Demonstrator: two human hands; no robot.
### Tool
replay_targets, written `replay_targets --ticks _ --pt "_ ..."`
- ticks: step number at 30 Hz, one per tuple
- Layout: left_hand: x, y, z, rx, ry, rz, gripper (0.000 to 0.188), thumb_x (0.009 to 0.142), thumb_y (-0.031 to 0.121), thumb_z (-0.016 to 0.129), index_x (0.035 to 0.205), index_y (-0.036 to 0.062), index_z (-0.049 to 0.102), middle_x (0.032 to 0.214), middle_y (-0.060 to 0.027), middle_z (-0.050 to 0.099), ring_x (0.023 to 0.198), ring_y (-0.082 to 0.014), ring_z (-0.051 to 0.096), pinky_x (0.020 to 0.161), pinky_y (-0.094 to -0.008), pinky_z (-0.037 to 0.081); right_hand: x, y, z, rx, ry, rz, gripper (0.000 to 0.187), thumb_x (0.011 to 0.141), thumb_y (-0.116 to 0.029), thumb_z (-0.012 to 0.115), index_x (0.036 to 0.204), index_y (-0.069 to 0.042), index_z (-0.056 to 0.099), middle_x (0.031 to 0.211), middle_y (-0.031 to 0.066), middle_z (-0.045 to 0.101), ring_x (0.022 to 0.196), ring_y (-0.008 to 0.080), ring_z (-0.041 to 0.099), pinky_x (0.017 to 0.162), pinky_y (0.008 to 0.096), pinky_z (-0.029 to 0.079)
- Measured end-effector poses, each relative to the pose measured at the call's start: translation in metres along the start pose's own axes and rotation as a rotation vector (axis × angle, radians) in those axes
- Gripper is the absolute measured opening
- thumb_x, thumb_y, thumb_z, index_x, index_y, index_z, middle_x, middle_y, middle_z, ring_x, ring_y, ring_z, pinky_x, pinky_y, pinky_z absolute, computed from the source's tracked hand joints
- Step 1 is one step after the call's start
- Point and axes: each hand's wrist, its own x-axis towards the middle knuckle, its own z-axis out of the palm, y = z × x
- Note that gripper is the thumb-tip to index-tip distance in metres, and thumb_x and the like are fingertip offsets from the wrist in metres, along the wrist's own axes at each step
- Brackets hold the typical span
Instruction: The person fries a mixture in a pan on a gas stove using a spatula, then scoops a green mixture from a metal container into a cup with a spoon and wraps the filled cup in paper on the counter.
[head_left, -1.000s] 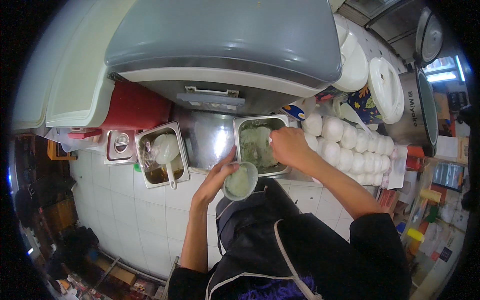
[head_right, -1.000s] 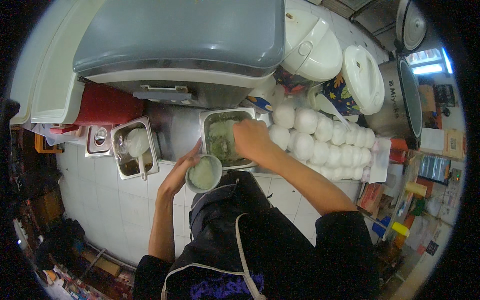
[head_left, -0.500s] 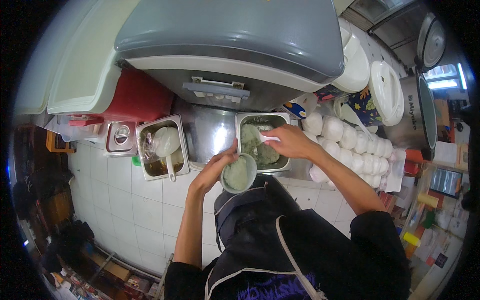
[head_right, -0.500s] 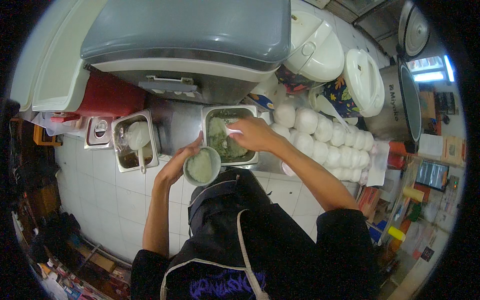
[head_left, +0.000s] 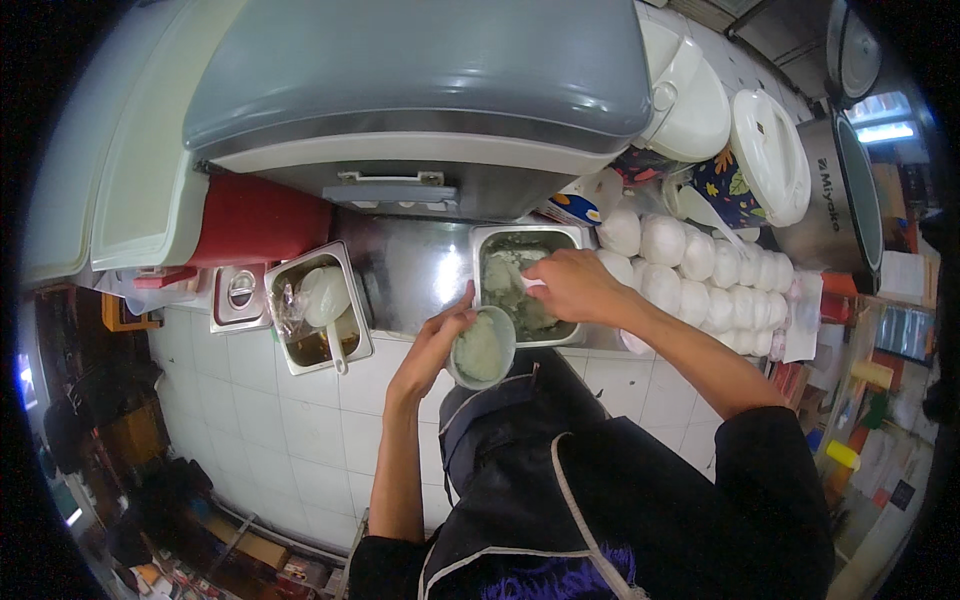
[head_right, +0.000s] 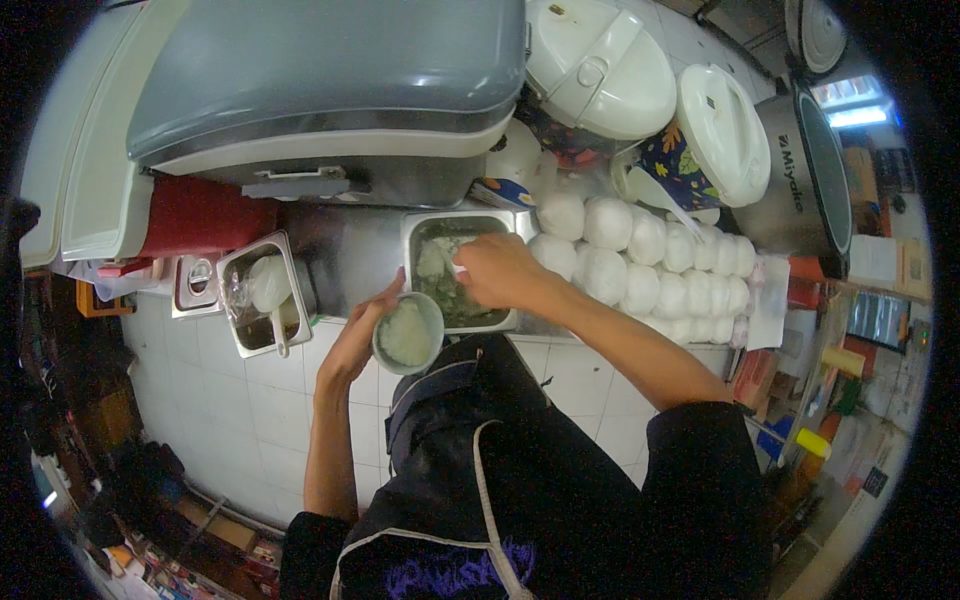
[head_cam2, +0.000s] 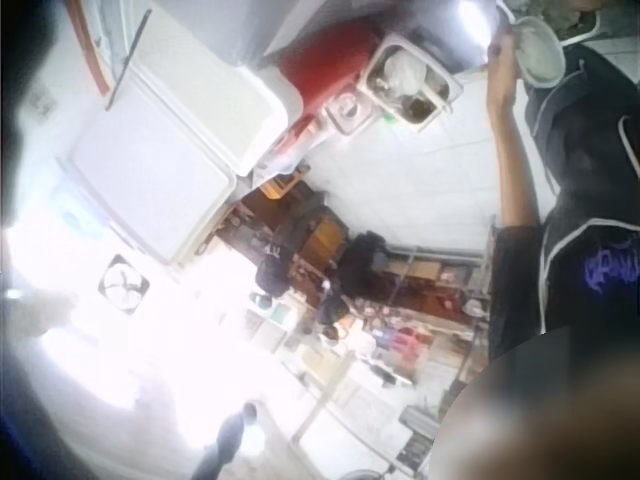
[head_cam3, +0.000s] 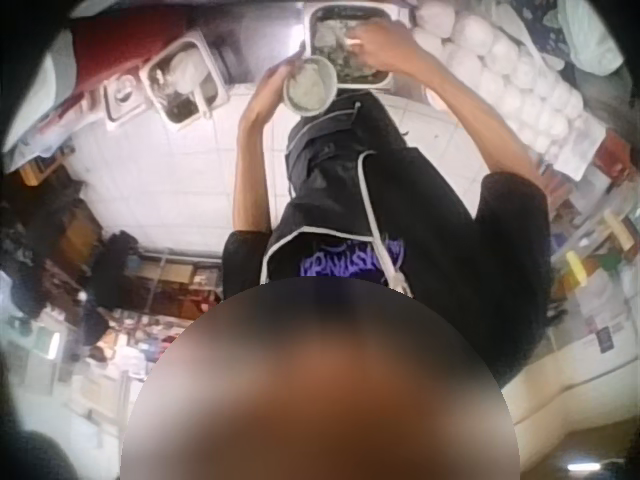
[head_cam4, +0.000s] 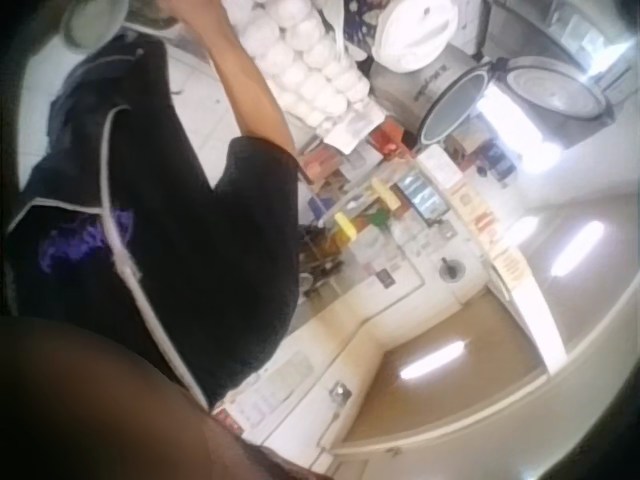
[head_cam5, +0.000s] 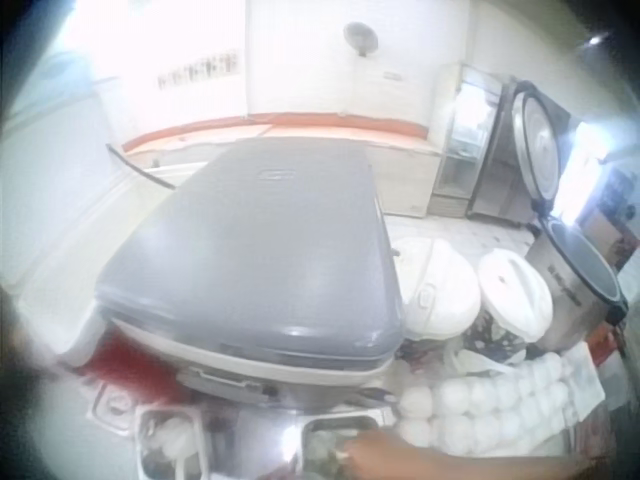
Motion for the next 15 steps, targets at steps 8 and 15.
replay_targets --ticks 8,15 --pt "0.003 0.005 -0.006 0.028 0.032 -0.042 0.078 0.097 0.044 0.054 0.156 -0.0031 0.038 0.162 -0.0130 0.041 0.146 -0.0252 0.039 0.119 -0.0335 0.028 0.004 0.021 0.029 0.524 0.183 0.127 0.038 0.093 -0.032 0.069 0.119 -0.004 0.074 0.111 0.0228 0.073 0.106 0.0413 0.068 0.092 0.0459 0.053" --pt "0.005 0.001 -0.006 0.040 0.040 -0.041 0.080 0.095 0.050 0.054 0.157 0.0012 0.040 0.160 -0.0158 0.044 0.143 -0.0265 0.042 0.114 -0.0343 0.036 -0.003 0.037 0.024 0.662 0.181 0.024 0.039 0.099 -0.018 0.069 0.130 0.004 0.066 0.118 0.0195 0.074 0.107 0.0201 0.069 0.096 0.0331 0.052"
